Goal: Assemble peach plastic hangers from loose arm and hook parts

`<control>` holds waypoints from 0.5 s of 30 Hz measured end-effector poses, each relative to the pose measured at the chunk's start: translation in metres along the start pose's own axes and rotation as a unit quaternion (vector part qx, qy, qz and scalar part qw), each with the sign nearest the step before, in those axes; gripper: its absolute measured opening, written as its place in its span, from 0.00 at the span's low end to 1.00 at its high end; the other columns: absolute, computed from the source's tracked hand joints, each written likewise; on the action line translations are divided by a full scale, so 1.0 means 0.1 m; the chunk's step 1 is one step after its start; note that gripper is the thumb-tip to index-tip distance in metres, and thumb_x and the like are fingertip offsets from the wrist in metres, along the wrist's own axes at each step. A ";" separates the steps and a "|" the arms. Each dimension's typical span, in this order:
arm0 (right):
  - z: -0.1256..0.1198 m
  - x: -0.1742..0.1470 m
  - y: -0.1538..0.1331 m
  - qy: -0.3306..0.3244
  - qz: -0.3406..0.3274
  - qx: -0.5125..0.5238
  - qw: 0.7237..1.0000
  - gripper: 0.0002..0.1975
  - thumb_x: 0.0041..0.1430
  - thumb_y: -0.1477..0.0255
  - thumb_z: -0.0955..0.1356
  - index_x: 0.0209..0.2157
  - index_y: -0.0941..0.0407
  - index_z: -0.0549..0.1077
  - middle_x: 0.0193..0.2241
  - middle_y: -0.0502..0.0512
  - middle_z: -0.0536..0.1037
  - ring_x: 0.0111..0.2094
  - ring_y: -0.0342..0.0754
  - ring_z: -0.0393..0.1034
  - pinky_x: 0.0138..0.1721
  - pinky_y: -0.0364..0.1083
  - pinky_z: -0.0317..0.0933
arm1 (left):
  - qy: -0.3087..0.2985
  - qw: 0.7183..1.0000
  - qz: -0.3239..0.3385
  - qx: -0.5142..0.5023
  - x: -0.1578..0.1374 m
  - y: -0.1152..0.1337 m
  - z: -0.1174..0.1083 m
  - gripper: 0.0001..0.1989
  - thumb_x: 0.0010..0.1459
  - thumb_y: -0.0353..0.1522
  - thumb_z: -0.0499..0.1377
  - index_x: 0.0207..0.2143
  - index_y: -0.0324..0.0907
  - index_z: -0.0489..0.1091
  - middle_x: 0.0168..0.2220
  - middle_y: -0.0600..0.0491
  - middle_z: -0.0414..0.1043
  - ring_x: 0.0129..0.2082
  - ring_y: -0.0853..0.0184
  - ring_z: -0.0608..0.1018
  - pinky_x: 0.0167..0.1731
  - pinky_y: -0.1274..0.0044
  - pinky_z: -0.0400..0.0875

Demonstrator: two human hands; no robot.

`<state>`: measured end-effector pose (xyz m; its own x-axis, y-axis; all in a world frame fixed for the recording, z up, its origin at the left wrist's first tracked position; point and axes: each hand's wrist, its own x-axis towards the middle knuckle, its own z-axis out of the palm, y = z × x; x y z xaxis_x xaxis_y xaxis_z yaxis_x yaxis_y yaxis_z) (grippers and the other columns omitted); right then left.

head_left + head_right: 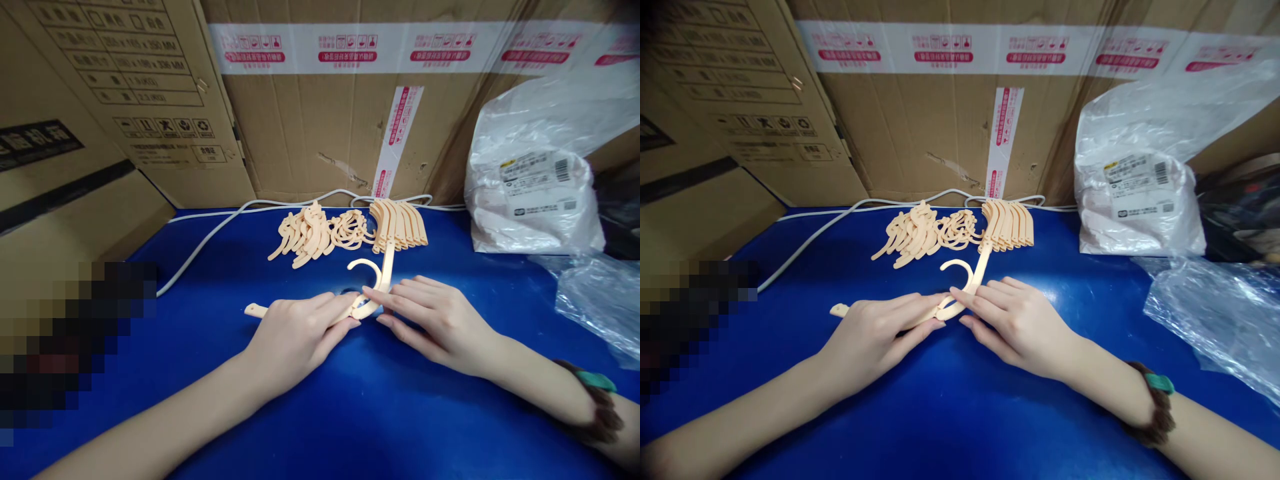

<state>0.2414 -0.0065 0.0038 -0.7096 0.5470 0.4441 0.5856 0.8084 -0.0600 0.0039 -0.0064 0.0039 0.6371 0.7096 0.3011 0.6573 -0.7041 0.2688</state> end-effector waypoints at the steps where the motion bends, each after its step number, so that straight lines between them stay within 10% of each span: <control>1: 0.00 0.00 0.00 0.001 0.001 -0.002 1.000 0.22 0.68 0.72 0.60 0.62 0.58 0.62 0.35 0.54 0.79 0.33 0.44 0.72 0.34 0.44 0.61 | -0.002 1.000 0.005 0.003 0.00 0.00 0.00 0.14 0.68 0.36 0.51 0.45 0.43 0.74 0.30 0.56 0.75 0.26 0.68 0.77 0.22 0.78 0.61; 15: 0.00 0.05 0.01 -0.007 0.051 0.015 0.999 0.13 0.69 0.70 0.60 0.42 0.59 0.73 0.33 0.56 0.77 0.32 0.48 0.65 0.33 0.47 0.58 | -0.038 0.997 0.001 -0.065 0.00 -0.08 0.02 0.15 0.66 0.36 0.55 0.54 0.50 0.69 0.43 0.59 0.78 0.37 0.68 0.80 0.29 0.79 0.64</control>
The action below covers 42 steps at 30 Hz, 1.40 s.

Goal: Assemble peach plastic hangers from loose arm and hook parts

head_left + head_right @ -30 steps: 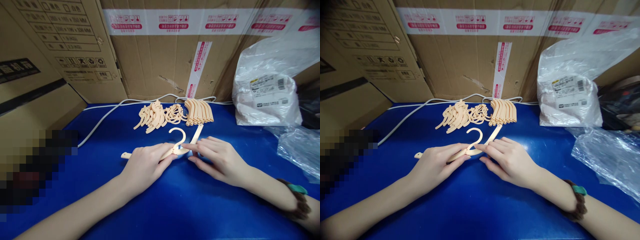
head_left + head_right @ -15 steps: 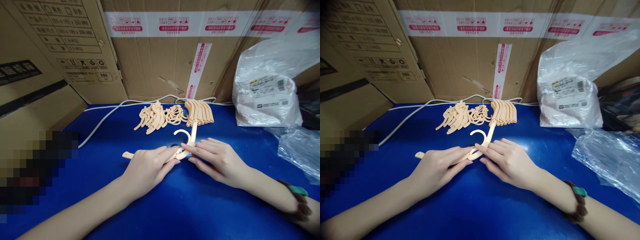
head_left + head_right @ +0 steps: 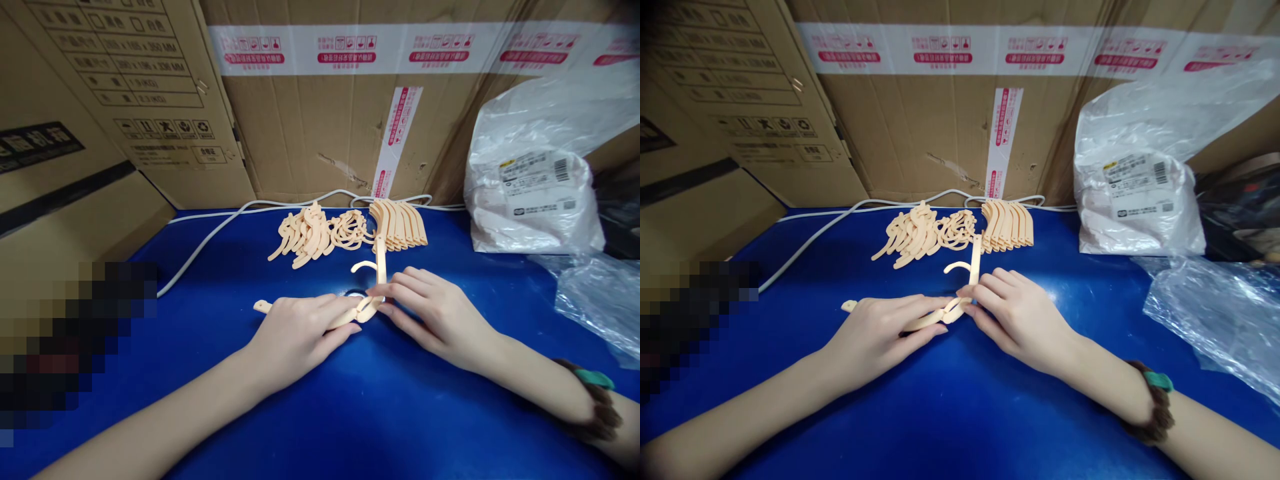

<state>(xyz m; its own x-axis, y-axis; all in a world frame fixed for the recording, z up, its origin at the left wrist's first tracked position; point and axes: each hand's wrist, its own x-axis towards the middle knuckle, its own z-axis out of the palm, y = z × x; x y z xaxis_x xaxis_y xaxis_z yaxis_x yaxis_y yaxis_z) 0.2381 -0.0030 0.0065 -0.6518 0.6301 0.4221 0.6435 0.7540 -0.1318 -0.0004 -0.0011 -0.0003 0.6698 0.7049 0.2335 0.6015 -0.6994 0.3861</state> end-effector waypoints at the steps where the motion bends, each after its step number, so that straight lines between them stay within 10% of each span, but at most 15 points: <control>1: 0.00 0.00 0.01 0.002 0.007 0.001 1.000 0.13 0.69 0.69 0.60 0.42 0.59 0.73 0.33 0.56 0.76 0.33 0.48 0.65 0.33 0.47 0.58 | -0.002 1.000 -0.007 0.002 0.00 0.00 0.00 0.14 0.65 0.37 0.56 0.53 0.50 0.70 0.42 0.59 0.79 0.36 0.68 0.80 0.28 0.79 0.63; 16: -0.11 0.00 0.30 0.016 0.096 -0.058 0.994 0.11 0.67 0.66 0.61 0.33 0.56 0.69 0.32 0.55 0.72 0.35 0.49 0.64 0.35 0.47 0.58 | 0.022 0.998 -0.058 -0.015 0.08 -0.18 -0.06 0.07 0.63 0.38 0.59 0.39 0.46 0.74 0.36 0.58 0.75 0.38 0.69 0.75 0.32 0.79 0.63; 42: -0.02 -0.05 0.35 -0.001 0.077 0.014 0.997 0.07 0.65 0.78 0.61 0.43 0.57 0.66 0.45 0.59 0.71 0.44 0.48 0.69 0.44 0.47 0.65 | 0.070 0.997 -0.009 -0.010 0.12 -0.26 0.00 0.10 0.66 0.33 0.54 0.46 0.44 0.73 0.41 0.54 0.73 0.44 0.67 0.73 0.44 0.73 0.68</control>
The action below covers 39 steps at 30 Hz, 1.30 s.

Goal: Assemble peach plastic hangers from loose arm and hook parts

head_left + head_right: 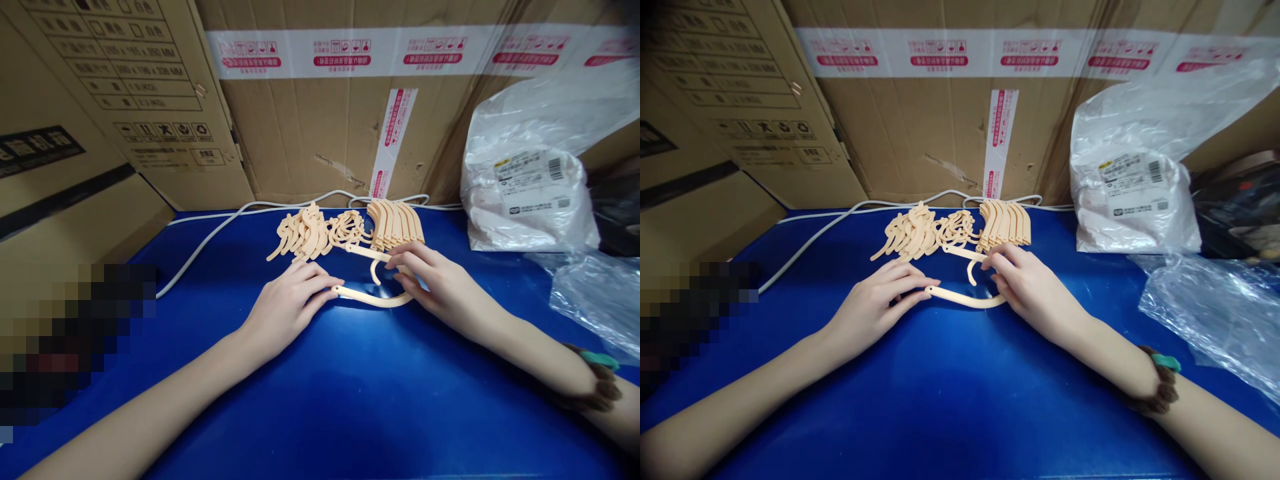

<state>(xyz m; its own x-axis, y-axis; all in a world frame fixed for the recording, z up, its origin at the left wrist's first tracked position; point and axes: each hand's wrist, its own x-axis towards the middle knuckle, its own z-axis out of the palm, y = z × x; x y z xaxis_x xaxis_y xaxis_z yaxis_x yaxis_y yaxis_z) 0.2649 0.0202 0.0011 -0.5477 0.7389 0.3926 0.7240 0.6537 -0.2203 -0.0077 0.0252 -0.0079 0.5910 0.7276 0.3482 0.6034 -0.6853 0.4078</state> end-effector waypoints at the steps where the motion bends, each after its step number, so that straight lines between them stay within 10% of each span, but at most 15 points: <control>1: 0.00 0.00 0.00 0.000 0.002 0.001 1.000 0.08 0.65 0.79 0.61 0.43 0.57 0.66 0.46 0.60 0.71 0.45 0.48 0.69 0.44 0.47 0.65 | 0.002 1.000 0.000 0.004 0.00 0.00 0.00 0.10 0.66 0.33 0.55 0.46 0.45 0.74 0.41 0.54 0.73 0.44 0.66 0.72 0.44 0.73 0.68; 39: 0.11 0.00 0.05 -0.031 0.021 -0.066 0.997 0.08 0.66 0.76 0.60 0.42 0.56 0.69 0.44 0.58 0.79 0.42 0.52 0.72 0.38 0.50 0.63 | -0.039 0.999 -0.020 0.020 -0.02 0.04 0.03 0.09 0.65 0.35 0.57 0.43 0.46 0.76 0.39 0.54 0.74 0.42 0.64 0.72 0.40 0.72 0.69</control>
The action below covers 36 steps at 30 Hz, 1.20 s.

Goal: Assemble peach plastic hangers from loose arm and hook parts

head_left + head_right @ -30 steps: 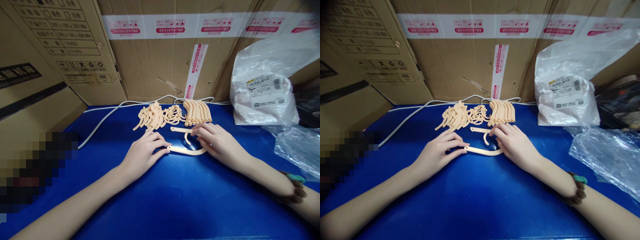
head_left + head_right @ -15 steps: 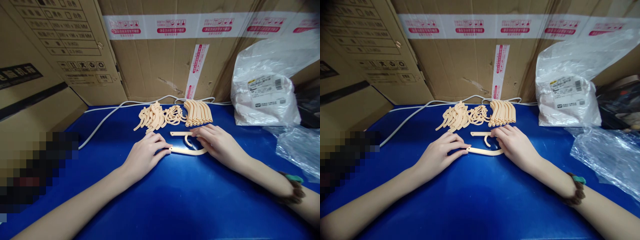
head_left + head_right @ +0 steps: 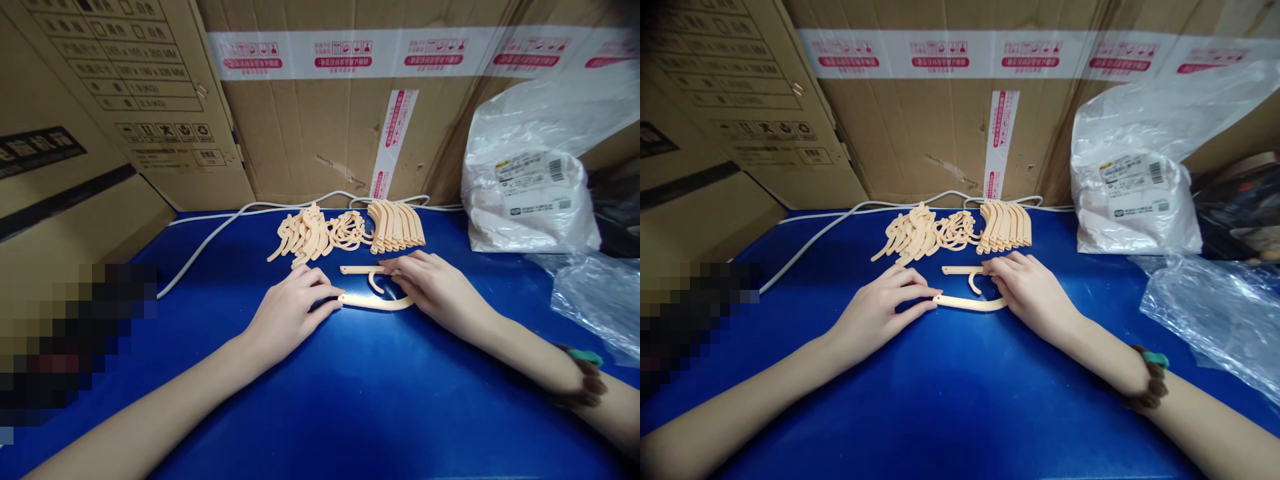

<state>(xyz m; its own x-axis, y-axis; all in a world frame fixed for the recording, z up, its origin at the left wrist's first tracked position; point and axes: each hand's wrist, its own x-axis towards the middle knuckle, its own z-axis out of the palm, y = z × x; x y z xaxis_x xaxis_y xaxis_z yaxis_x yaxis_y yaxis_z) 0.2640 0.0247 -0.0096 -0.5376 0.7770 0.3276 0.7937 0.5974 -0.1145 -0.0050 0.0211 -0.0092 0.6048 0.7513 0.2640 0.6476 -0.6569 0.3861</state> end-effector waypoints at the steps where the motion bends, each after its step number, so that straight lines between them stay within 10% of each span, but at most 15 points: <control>1: 0.01 0.00 0.00 0.000 0.002 0.000 1.000 0.09 0.66 0.76 0.60 0.43 0.56 0.69 0.44 0.58 0.79 0.42 0.52 0.71 0.38 0.50 0.63 | 0.000 1.000 0.001 0.001 0.00 0.00 0.00 0.09 0.65 0.35 0.57 0.43 0.46 0.76 0.39 0.54 0.74 0.42 0.64 0.72 0.40 0.72 0.69; 16: -0.08 0.00 -0.12 0.018 -0.030 0.013 0.999 0.10 0.67 0.74 0.61 0.43 0.56 0.72 0.47 0.59 0.76 0.45 0.51 0.70 0.41 0.50 0.61 | -0.008 0.999 -0.027 -0.020 0.01 0.05 -0.03 0.10 0.65 0.36 0.55 0.45 0.46 0.73 0.42 0.54 0.74 0.44 0.64 0.74 0.42 0.72 0.70; 36: -0.06 -0.04 -0.37 0.009 -0.148 -0.013 0.989 0.13 0.70 0.69 0.57 0.34 0.57 0.67 0.26 0.52 0.72 0.27 0.46 0.67 0.30 0.45 0.59 | 0.068 0.953 -0.278 0.098 0.75 -0.40 -0.38 0.21 0.56 0.52 0.57 0.29 0.43 0.67 0.31 0.52 0.74 0.29 0.63 0.73 0.26 0.76 0.55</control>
<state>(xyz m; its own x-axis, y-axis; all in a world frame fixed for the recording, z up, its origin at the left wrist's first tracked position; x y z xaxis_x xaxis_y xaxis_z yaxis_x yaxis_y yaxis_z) 0.2379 -0.0017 -0.0006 -0.7422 0.5650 0.3606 0.6097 0.7926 0.0130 -0.0034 0.1059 0.0291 0.0862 0.9789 0.1854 0.9328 -0.1446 0.3301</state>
